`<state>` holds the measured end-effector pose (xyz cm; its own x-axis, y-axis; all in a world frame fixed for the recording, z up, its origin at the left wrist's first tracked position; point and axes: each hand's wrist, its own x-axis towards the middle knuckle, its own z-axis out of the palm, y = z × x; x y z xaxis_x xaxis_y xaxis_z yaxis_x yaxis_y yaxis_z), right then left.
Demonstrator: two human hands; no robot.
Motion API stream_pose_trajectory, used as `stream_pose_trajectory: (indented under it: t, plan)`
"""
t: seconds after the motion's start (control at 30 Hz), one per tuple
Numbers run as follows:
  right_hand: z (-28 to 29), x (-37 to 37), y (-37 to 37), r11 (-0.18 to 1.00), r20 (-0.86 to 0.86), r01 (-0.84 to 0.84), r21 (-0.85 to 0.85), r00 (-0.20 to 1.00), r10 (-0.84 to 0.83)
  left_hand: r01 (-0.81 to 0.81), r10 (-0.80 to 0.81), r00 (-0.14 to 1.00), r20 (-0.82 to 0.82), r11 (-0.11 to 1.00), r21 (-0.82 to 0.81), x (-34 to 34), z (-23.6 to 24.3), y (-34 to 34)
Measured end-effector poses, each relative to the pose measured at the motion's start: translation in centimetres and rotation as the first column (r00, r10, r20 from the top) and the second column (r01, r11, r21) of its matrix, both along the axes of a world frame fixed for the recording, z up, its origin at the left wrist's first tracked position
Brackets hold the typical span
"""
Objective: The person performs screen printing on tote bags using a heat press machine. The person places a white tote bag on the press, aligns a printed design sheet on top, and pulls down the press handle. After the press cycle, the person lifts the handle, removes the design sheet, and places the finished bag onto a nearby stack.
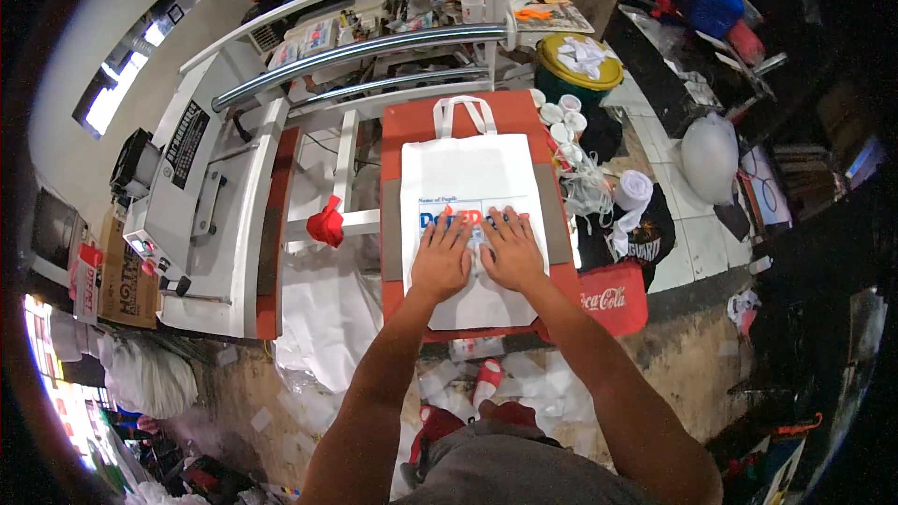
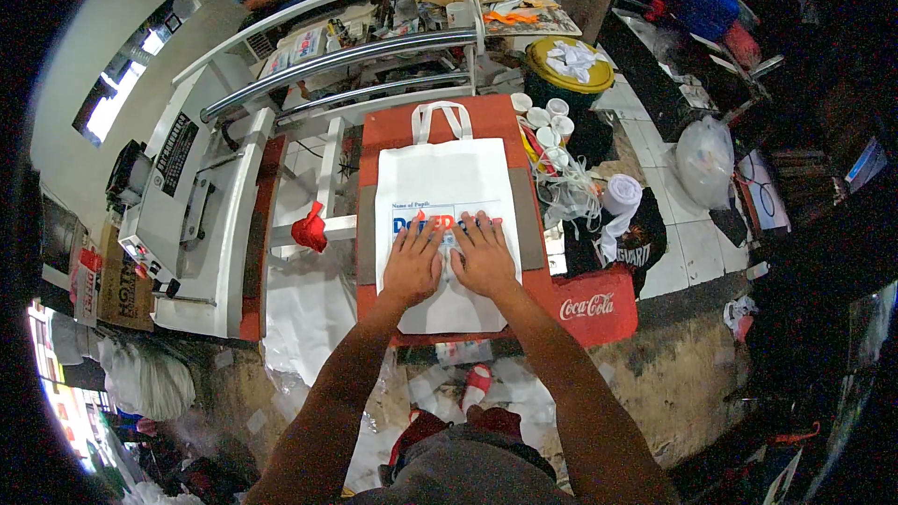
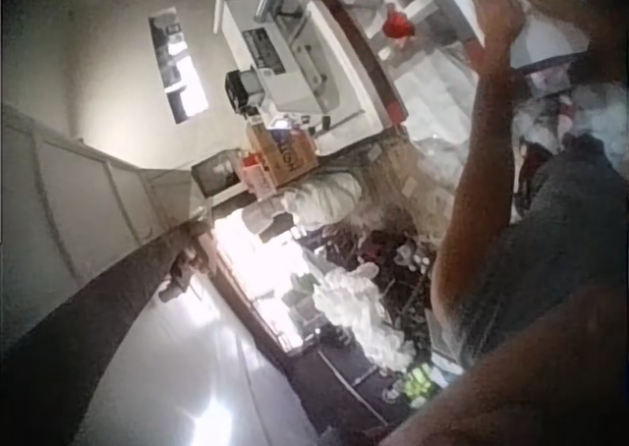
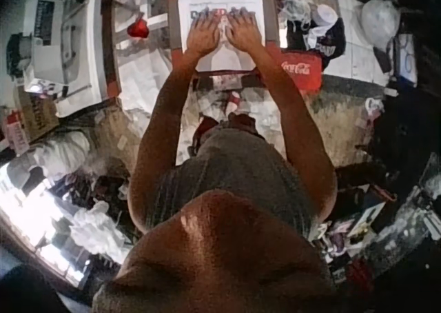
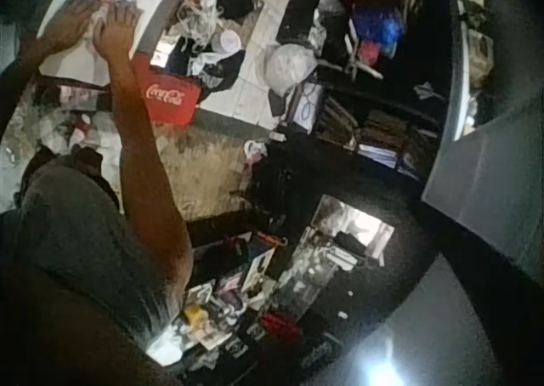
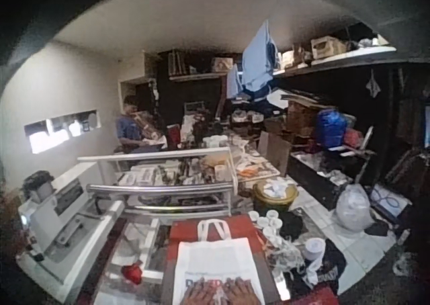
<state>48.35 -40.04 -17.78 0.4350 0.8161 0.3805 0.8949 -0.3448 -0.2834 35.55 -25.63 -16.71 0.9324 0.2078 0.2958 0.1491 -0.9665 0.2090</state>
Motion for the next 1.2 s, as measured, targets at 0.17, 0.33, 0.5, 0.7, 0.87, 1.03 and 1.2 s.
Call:
stream_pose_trajectory:
  t: [0.17, 0.33, 0.5, 0.7, 0.87, 1.03, 1.2]
  plan:
    - [-0.1, -0.3, 0.1, 1.000, -0.018, 0.012, -0.025, 1.000, -0.012, 0.009, -0.008, 1.000, 0.015, 1.000, -0.016, -0.3, -0.1, 0.1]
    - [-0.1, -0.4, 0.2, 0.999, -0.030, 0.030, -0.020, 0.999, -0.030, 0.007, -0.005, 0.998, 0.063, 1.000, -0.028, -0.4, -0.1, 0.0]
    - [0.3, -0.4, 0.3, 0.996, -0.054, 0.023, -0.088, 0.998, -0.028, -0.106, 0.116, 0.990, 0.083, 0.988, -0.109, -0.8, -0.3, 0.4]
    - [0.4, -0.3, 0.2, 0.992, -0.062, 0.020, -0.121, 0.998, -0.028, -0.199, 0.204, 0.976, 0.069, 0.977, -0.070, -3.7, -0.8, 1.9]
    - [0.5, -0.3, 0.2, 0.992, -0.088, 0.015, -0.128, 0.996, -0.027, -0.233, 0.250, 0.956, 0.151, 0.965, -0.125, -4.0, -1.1, 1.9]
    - [0.6, -0.4, 0.4, 0.995, -0.065, 0.013, -0.103, 0.998, -0.020, -0.350, 0.444, 0.880, 0.170, 0.847, -0.401, -2.0, -1.7, 6.0]
    - [0.5, -0.2, 0.4, 0.994, -0.061, 0.014, -0.106, 0.998, -0.020, -0.246, 0.315, 0.948, 0.053, 0.824, -0.510, 2.4, 0.1, 12.7]
